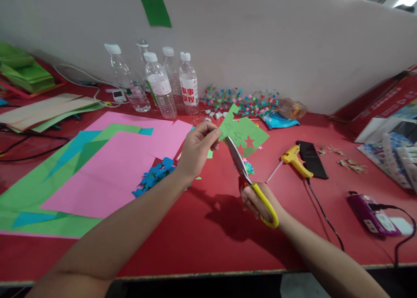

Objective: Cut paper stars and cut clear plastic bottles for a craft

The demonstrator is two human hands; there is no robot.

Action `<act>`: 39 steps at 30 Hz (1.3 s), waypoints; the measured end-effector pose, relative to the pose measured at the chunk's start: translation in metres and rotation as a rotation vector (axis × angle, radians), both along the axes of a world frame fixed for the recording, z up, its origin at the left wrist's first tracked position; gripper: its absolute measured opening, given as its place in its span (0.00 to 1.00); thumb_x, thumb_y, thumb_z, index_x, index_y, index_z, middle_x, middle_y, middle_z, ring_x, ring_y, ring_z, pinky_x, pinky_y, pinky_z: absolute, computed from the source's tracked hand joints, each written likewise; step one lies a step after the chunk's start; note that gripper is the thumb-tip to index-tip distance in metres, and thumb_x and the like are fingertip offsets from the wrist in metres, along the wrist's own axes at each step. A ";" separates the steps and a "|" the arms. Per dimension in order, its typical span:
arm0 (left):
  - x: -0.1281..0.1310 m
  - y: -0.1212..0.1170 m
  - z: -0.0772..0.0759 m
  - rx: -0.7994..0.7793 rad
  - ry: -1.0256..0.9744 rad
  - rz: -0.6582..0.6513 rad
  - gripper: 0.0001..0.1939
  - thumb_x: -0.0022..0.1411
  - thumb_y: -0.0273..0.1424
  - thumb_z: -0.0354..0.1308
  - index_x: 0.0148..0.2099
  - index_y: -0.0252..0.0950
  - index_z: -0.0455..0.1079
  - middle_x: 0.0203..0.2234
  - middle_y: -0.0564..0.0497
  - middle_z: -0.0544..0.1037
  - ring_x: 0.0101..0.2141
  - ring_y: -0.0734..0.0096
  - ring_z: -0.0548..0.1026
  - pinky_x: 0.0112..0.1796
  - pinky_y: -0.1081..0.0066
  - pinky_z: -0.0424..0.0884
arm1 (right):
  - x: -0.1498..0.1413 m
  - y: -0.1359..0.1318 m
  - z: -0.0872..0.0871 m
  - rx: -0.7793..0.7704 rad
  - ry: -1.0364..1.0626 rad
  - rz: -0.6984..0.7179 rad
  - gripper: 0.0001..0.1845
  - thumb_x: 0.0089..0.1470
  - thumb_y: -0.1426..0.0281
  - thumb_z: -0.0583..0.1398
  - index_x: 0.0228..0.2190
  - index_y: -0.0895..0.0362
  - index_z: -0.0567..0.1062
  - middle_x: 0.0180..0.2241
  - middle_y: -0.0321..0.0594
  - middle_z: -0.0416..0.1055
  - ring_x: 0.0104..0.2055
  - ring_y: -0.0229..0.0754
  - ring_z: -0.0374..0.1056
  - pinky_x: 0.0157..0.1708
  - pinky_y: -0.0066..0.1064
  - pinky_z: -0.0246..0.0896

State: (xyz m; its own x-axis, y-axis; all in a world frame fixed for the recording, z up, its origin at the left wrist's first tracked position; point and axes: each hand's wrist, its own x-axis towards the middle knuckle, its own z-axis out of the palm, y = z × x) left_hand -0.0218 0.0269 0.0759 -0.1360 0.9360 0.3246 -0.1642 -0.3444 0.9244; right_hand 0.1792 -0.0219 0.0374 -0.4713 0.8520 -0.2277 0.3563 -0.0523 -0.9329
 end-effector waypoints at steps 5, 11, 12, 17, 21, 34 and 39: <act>0.007 -0.004 0.000 -0.065 -0.031 -0.128 0.06 0.59 0.30 0.58 0.30 0.35 0.69 0.20 0.56 0.70 0.22 0.80 0.67 0.26 0.75 0.64 | -0.001 -0.002 -0.001 0.022 0.067 -0.042 0.29 0.52 0.41 0.51 0.18 0.51 0.62 0.07 0.27 0.54 0.10 0.33 0.53 0.18 0.30 0.61; 0.005 -0.003 -0.001 -0.005 -0.063 -0.086 0.05 0.60 0.30 0.58 0.31 0.36 0.70 0.21 0.56 0.72 0.24 0.78 0.70 0.28 0.74 0.67 | -0.001 -0.001 -0.003 0.018 0.028 -0.043 0.31 0.50 0.38 0.51 0.18 0.51 0.61 0.07 0.29 0.55 0.10 0.33 0.54 0.15 0.29 0.56; 0.005 -0.003 -0.001 0.005 -0.059 -0.080 0.05 0.61 0.30 0.57 0.31 0.36 0.70 0.21 0.56 0.72 0.24 0.78 0.70 0.28 0.74 0.67 | -0.001 -0.001 -0.003 0.011 0.020 -0.044 0.32 0.49 0.37 0.51 0.18 0.52 0.61 0.07 0.29 0.55 0.10 0.33 0.54 0.15 0.29 0.55; 0.003 -0.004 0.003 0.033 0.022 -0.017 0.06 0.60 0.29 0.57 0.30 0.37 0.68 0.19 0.57 0.69 0.23 0.78 0.68 0.27 0.74 0.66 | 0.004 0.000 -0.004 0.013 0.042 0.010 0.33 0.48 0.36 0.51 0.19 0.53 0.62 0.09 0.29 0.55 0.11 0.32 0.51 0.15 0.29 0.50; 0.003 -0.007 0.007 0.032 0.098 -0.005 0.07 0.59 0.28 0.57 0.28 0.36 0.67 0.19 0.56 0.68 0.22 0.78 0.66 0.27 0.74 0.65 | 0.009 0.001 -0.005 0.071 0.026 0.040 0.32 0.51 0.38 0.52 0.19 0.53 0.61 0.10 0.31 0.57 0.13 0.32 0.51 0.16 0.29 0.46; -0.001 -0.008 0.013 0.021 0.210 -0.024 0.06 0.59 0.30 0.57 0.29 0.37 0.68 0.20 0.56 0.68 0.23 0.78 0.68 0.27 0.74 0.66 | 0.012 0.003 -0.005 0.099 -0.003 0.055 0.29 0.52 0.40 0.52 0.21 0.53 0.61 0.12 0.30 0.57 0.15 0.33 0.51 0.17 0.28 0.46; -0.002 -0.008 0.016 0.019 0.222 -0.042 0.06 0.59 0.29 0.56 0.29 0.36 0.68 0.19 0.56 0.68 0.23 0.78 0.67 0.27 0.74 0.66 | 0.012 0.003 -0.003 0.087 0.010 0.074 0.30 0.52 0.40 0.51 0.21 0.53 0.61 0.13 0.29 0.56 0.14 0.32 0.51 0.17 0.29 0.46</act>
State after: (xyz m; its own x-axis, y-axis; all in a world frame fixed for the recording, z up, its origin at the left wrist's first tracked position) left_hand -0.0241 0.0184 0.0917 -0.0199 0.9330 0.3595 0.0283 -0.3589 0.9330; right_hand 0.1911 -0.0192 0.0340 -0.5351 0.8314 -0.1498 0.3472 0.0548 -0.9362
